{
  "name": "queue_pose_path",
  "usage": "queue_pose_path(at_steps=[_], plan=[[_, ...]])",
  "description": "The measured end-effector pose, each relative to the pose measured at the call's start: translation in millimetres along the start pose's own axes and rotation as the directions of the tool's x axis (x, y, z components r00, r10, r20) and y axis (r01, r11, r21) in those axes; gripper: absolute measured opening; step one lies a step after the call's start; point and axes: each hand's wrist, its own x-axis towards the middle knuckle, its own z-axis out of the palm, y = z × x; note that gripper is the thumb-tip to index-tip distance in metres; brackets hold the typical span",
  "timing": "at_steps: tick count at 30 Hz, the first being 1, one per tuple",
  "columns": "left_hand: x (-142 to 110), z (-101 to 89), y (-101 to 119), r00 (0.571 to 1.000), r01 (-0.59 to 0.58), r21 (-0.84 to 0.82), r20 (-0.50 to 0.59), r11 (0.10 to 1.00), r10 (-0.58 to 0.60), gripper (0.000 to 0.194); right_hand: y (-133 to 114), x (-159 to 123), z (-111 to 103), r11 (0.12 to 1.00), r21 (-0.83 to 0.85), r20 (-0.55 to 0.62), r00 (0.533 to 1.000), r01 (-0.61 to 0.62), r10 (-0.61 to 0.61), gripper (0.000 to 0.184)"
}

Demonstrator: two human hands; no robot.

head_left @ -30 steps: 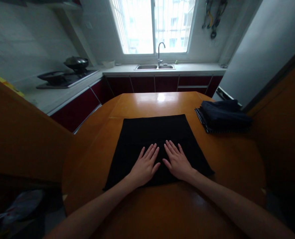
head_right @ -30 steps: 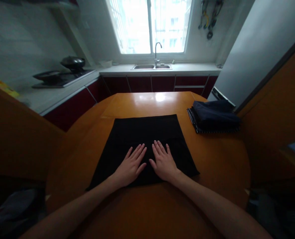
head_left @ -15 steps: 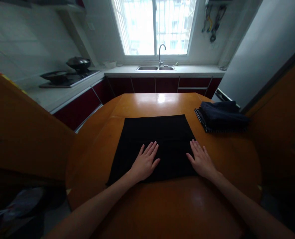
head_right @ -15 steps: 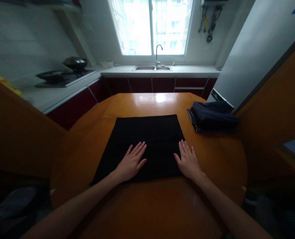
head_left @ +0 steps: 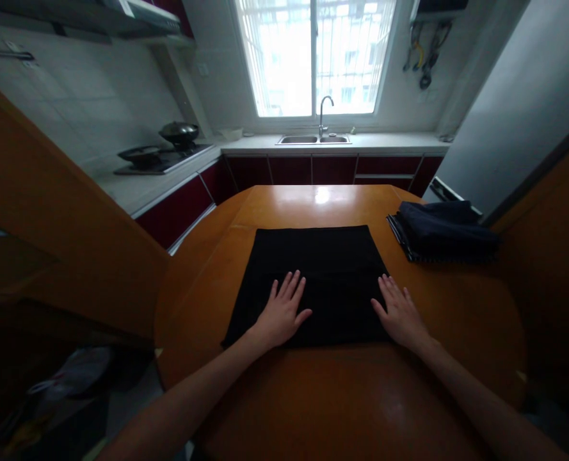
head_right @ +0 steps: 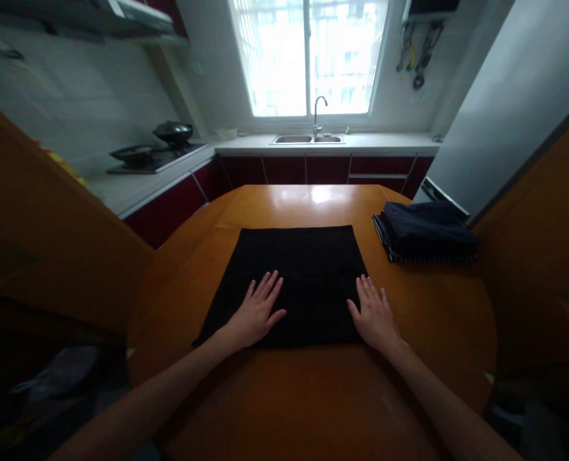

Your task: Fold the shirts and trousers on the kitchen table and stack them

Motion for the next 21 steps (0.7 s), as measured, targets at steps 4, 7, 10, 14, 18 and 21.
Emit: queue_pose_path(at_steps=[4,7,10,14,18,21], plan=[[-36,-8.6,9,0.981,-0.185,0.002,0.054,0.983,0.185,0.067,3,-1,3,1.000,-0.013,-0.032,0.999,0.017,-0.017,0.069],[-60,-13.4,-4,0.992,-0.116,0.017,0.042,0.993,0.115,0.062,5,-1,5,0.999,-0.020,-0.035,0.999,0.028,-0.029,0.069],[-84,-14.5,-29,0.999,-0.032,0.040,-0.005,0.999,0.033,0.062,7,-3,5,0.999,-0.022,-0.032,0.999,0.030,-0.031,0.067],[-116,-14.7,-62,1.000,0.022,0.031,-0.018,0.999,-0.022,0.065,14,-11,3,0.999,-0.001,-0.050,0.997,0.054,-0.054,0.063],[-141,-18.9,-83,0.999,0.000,-0.010,-0.039,1.000,0.000,0.065,26,-31,-2,0.991,0.051,-0.096,0.988,0.127,-0.121,0.058],[-152,-23.7,-88,0.989,-0.025,-0.048,-0.149,0.999,0.018,0.053,39,-52,-12,0.961,0.116,-0.132,0.962,0.253,-0.237,0.055]])
